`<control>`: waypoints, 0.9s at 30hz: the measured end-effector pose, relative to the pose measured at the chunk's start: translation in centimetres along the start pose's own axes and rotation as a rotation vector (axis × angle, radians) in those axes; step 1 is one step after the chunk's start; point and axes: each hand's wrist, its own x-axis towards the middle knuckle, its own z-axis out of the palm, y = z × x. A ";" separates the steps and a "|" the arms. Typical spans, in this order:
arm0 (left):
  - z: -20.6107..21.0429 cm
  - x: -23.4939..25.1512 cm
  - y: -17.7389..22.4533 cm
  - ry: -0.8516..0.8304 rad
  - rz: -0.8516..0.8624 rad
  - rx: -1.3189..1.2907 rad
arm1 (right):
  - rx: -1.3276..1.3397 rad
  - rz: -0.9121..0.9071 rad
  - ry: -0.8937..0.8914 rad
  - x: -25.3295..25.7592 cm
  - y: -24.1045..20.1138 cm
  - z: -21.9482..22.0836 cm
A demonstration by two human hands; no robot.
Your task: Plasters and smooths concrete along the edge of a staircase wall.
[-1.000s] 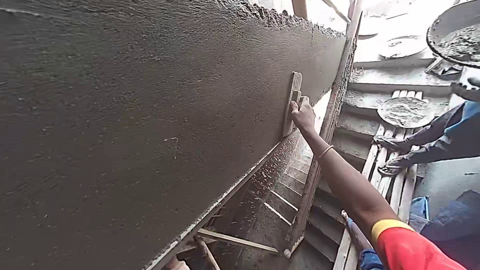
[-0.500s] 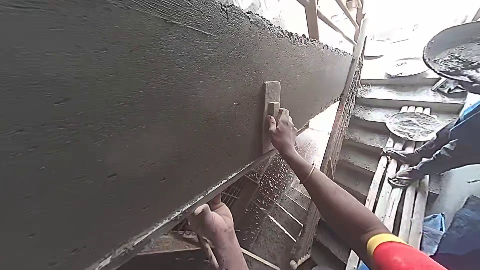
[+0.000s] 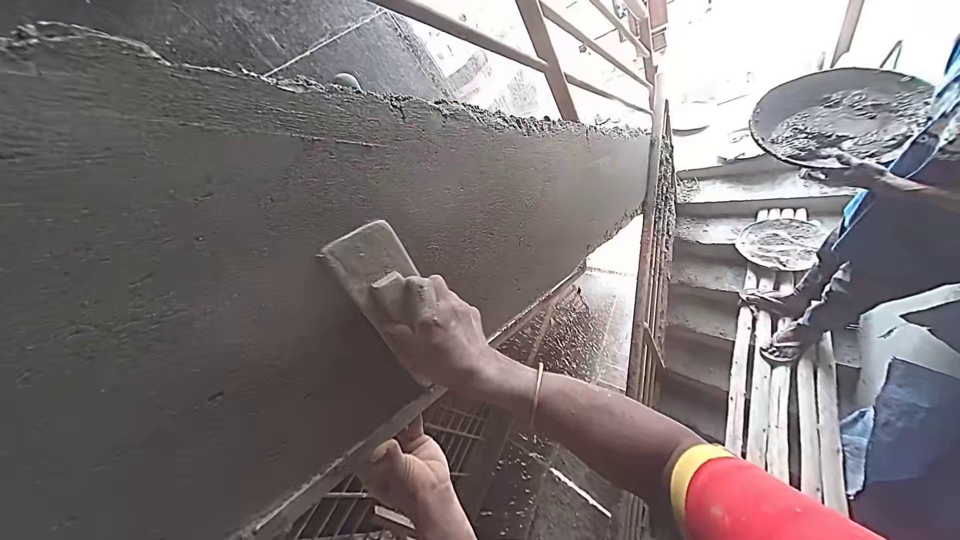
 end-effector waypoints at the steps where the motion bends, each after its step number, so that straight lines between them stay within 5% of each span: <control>1: -0.4 0.1 0.0 -0.022 0.011 -0.005 | -0.012 0.049 0.000 0.4 1.8 -0.7; 10: -0.9 -0.2 -0.6 -0.056 0.092 0.033 | -0.230 0.241 0.182 5.0 28.0 -7.4; 18: -0.5 -0.5 -0.6 -0.021 0.091 0.176 | -0.138 0.442 0.344 10.6 48.3 -13.6; 21: 0.0 -0.5 -0.3 -0.004 0.098 0.170 | -0.114 0.543 0.312 11.3 50.4 -14.4; 27: -0.2 -0.4 -0.4 0.048 0.083 0.106 | -0.149 0.572 0.257 9.8 45.7 -11.7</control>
